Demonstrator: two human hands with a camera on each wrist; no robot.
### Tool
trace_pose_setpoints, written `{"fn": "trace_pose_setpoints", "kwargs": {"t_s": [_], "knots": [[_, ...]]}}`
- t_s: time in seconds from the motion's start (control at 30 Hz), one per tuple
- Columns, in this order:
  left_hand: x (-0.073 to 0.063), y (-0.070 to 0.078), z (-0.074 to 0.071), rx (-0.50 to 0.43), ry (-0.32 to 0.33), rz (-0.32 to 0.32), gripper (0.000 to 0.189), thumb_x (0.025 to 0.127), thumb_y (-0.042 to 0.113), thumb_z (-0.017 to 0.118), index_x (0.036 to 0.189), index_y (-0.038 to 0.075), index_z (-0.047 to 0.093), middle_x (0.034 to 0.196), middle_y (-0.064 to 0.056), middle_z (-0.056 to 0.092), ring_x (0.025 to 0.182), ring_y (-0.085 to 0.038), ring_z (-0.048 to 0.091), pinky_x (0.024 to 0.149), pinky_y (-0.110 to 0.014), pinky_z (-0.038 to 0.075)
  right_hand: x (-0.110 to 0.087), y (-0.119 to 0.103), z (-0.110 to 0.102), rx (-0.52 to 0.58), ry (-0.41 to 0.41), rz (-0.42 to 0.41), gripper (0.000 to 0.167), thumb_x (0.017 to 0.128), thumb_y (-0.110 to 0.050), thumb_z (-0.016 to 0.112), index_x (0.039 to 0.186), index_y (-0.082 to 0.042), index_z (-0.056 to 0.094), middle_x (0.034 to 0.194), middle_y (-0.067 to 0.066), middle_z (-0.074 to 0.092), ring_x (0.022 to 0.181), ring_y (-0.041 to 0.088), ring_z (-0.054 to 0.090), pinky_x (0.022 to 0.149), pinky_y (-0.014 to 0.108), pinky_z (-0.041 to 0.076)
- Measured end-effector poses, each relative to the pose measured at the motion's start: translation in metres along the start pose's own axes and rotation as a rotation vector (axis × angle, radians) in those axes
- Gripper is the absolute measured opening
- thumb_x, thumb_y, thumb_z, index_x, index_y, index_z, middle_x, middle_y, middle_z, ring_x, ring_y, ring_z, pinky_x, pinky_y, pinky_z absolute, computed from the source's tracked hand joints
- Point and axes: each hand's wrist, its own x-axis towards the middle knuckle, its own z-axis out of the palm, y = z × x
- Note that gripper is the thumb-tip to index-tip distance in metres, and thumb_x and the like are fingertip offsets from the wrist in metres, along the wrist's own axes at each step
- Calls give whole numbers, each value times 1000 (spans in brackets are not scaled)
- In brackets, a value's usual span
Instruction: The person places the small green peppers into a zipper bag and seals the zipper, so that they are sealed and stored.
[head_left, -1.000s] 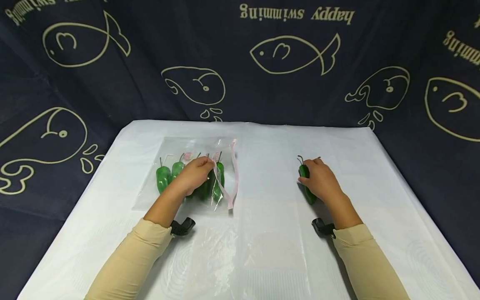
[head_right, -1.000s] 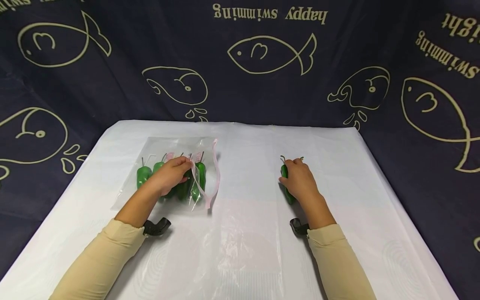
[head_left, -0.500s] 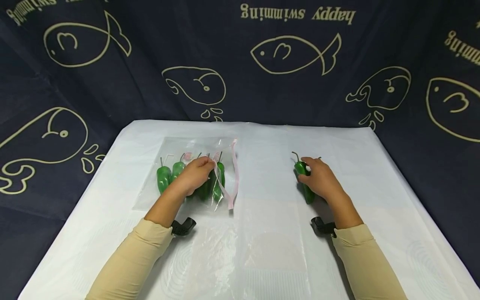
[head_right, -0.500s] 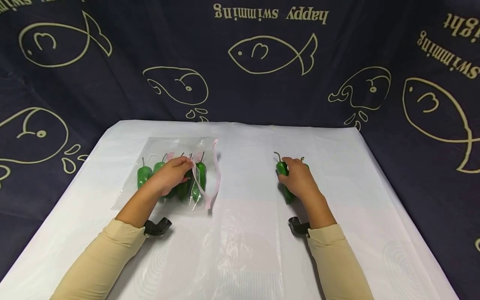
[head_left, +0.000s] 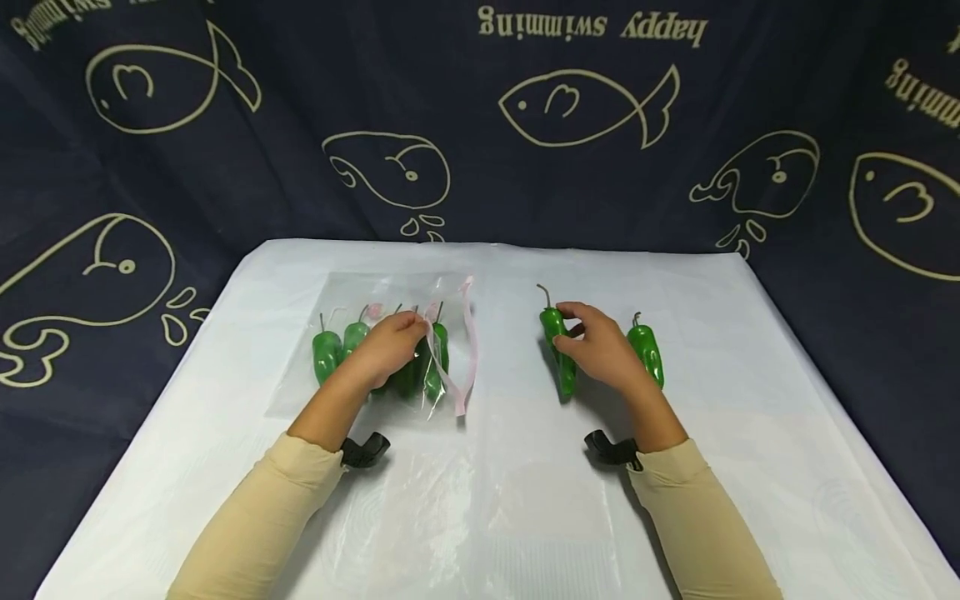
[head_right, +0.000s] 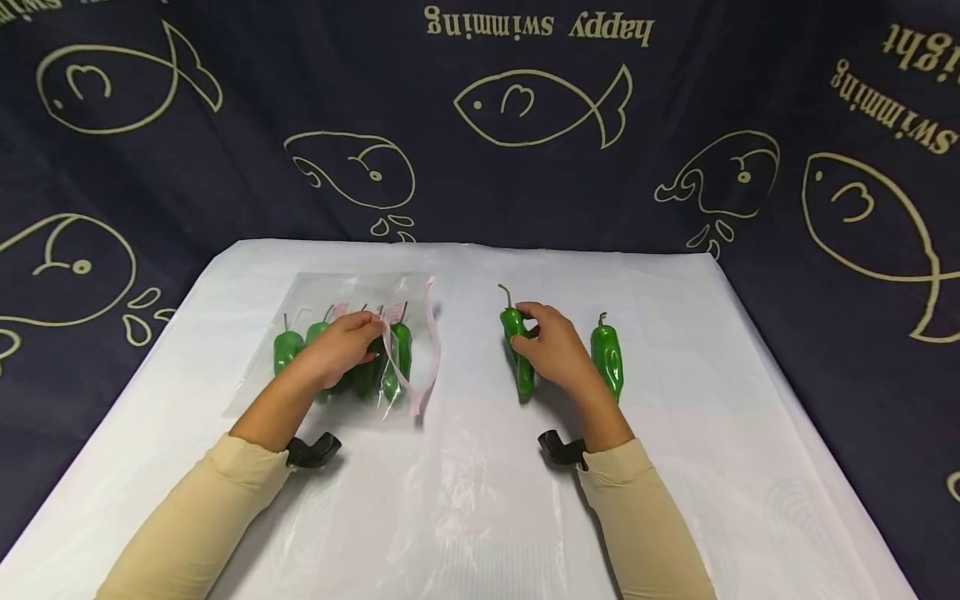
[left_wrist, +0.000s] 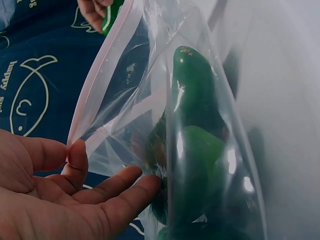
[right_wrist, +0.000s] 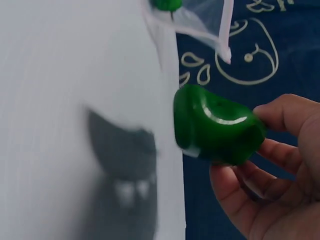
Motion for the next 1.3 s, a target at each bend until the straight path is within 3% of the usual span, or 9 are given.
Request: {"fn": "trace_pose_setpoints", "kwargs": {"t_s": [0.27, 0.6, 0.77, 1.03, 1.3], "knots": [[0, -2, 1, -17, 4, 14, 27, 106, 18, 41, 97, -4, 53, 75, -8, 45, 65, -18, 42, 60, -31, 35, 8, -25, 21, 163, 68, -31, 51, 93, -19, 67, 141, -10, 51, 133, 8, 56, 104, 24, 59, 76, 37, 50], [-2, -4, 0, -36, 13, -3, 26, 106, 18, 42, 97, -1, 56, 84, -15, 48, 70, -19, 43, 62, -31, 36, 22, -50, 58, 377, 86, 3, 47, 93, -18, 68, 138, -14, 53, 132, 4, 56, 102, 21, 59, 75, 34, 54], [-2, -3, 0, -34, 23, 19, 26, 105, 19, 43, 97, -2, 56, 81, -12, 47, 69, -19, 43, 61, -30, 36, 29, -58, 79, 482, 107, 6, 46, 92, -11, 68, 137, -10, 54, 130, 8, 57, 97, 21, 59, 73, 35, 56], [-1, -3, 2, -19, 28, 23, 26, 106, 17, 43, 96, -4, 55, 74, -5, 43, 66, -19, 41, 58, -30, 35, 32, -62, 102, 514, 73, 14, 46, 91, -9, 69, 135, -9, 55, 130, 9, 56, 94, 20, 62, 69, 30, 56], [-1, -1, 3, -8, 52, 26, 25, 105, 18, 43, 95, -1, 56, 75, -5, 43, 67, -20, 41, 58, -31, 35, 29, -62, 108, 515, 42, 13, 44, 91, -9, 69, 133, -7, 56, 128, 10, 57, 91, 19, 63, 70, 31, 56]]}}
